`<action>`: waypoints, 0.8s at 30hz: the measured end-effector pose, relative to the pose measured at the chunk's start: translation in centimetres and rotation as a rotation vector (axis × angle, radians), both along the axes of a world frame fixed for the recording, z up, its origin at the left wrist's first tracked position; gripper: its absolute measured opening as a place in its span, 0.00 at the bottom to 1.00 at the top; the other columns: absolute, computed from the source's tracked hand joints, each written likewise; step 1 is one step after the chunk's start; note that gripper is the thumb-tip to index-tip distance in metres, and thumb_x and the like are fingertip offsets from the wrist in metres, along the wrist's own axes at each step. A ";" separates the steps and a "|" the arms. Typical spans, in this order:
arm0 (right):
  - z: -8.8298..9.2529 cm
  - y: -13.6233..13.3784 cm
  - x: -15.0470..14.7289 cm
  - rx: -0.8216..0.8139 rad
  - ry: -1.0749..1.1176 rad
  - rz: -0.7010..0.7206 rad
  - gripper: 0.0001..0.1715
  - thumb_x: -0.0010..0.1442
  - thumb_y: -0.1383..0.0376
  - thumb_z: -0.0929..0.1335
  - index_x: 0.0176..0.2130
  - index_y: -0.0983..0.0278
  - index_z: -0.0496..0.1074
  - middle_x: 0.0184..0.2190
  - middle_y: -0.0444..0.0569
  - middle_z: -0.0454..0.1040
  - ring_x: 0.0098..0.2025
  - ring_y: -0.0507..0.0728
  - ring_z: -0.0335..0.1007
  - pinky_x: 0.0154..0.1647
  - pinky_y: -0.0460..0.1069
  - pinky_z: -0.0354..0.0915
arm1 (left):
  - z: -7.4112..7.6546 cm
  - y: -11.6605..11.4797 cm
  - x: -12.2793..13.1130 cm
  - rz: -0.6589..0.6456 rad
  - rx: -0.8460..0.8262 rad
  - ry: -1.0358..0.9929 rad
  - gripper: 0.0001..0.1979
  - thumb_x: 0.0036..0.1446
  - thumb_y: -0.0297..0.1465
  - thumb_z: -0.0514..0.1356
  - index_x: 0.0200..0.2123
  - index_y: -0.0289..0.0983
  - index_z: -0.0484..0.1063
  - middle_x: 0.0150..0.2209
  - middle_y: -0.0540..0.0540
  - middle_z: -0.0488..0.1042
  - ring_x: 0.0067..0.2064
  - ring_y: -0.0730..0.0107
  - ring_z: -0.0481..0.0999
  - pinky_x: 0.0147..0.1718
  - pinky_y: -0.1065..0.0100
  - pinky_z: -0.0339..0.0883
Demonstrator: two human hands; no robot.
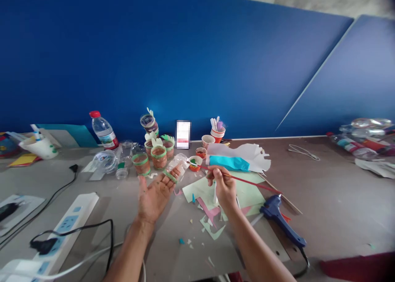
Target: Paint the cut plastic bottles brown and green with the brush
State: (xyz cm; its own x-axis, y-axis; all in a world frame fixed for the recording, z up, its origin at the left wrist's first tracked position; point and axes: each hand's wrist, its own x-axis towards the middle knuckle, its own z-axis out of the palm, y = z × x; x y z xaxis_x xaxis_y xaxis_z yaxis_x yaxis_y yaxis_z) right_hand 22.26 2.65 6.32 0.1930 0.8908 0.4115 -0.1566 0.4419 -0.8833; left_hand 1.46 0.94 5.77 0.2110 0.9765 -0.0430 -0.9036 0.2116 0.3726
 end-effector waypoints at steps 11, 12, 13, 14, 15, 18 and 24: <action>-1.3 -1.6 -1.0 0.377 -0.606 -0.163 0.12 0.65 0.68 0.61 0.40 0.62 0.72 0.28 0.48 0.76 0.27 0.54 0.70 0.30 0.49 0.66 | -0.1 0.0 0.0 -0.026 0.070 -0.011 0.46 0.58 0.60 0.34 0.57 0.31 0.67 0.59 0.33 0.69 0.65 0.55 0.61 0.67 0.52 0.34; -1.2 -1.7 -1.1 0.410 -0.630 -0.157 0.11 0.65 0.69 0.61 0.40 0.62 0.72 0.28 0.48 0.76 0.27 0.54 0.70 0.30 0.50 0.66 | -0.1 0.0 0.0 -0.030 0.070 -0.010 0.45 0.58 0.60 0.34 0.57 0.31 0.67 0.60 0.33 0.68 0.65 0.56 0.60 0.67 0.52 0.34; -1.1 -1.8 -1.2 0.441 -0.644 -0.145 0.11 0.64 0.70 0.61 0.40 0.62 0.72 0.28 0.48 0.76 0.27 0.54 0.70 0.30 0.50 0.66 | -0.1 0.0 0.0 -0.034 0.070 -0.010 0.45 0.58 0.60 0.35 0.57 0.31 0.67 0.60 0.33 0.67 0.66 0.56 0.59 0.67 0.53 0.33; -1.0 -1.8 -1.3 0.464 -0.649 -0.127 0.11 0.64 0.70 0.61 0.40 0.62 0.71 0.27 0.48 0.75 0.27 0.54 0.70 0.30 0.50 0.66 | -0.1 0.0 0.0 -0.038 0.071 -0.009 0.45 0.58 0.60 0.36 0.57 0.31 0.67 0.60 0.34 0.67 0.66 0.56 0.58 0.67 0.53 0.32; -0.9 -1.9 -1.3 0.479 -0.647 -0.113 0.11 0.64 0.70 0.61 0.40 0.62 0.71 0.27 0.48 0.75 0.28 0.54 0.71 0.30 0.50 0.66 | -0.1 0.0 0.0 -0.039 0.073 -0.009 0.44 0.58 0.60 0.37 0.57 0.32 0.67 0.60 0.35 0.67 0.66 0.56 0.57 0.67 0.53 0.31; -0.9 -1.9 -1.0 0.470 -0.632 -0.141 0.11 0.64 0.71 0.60 0.41 0.62 0.71 0.28 0.48 0.75 0.28 0.54 0.70 0.29 0.50 0.66 | 0.1 -0.1 0.1 -0.020 0.080 0.000 0.42 0.58 0.60 0.37 0.56 0.36 0.68 0.59 0.39 0.69 0.67 0.58 0.56 0.67 0.53 0.29; -1.0 -2.0 -1.0 0.473 -0.643 -0.106 0.11 0.63 0.72 0.61 0.41 0.62 0.71 0.27 0.47 0.74 0.28 0.54 0.70 0.30 0.50 0.66 | 0.3 -0.2 0.2 -0.013 0.086 -0.014 0.43 0.59 0.59 0.34 0.52 0.34 0.72 0.59 0.36 0.70 0.69 0.57 0.52 0.67 0.52 0.29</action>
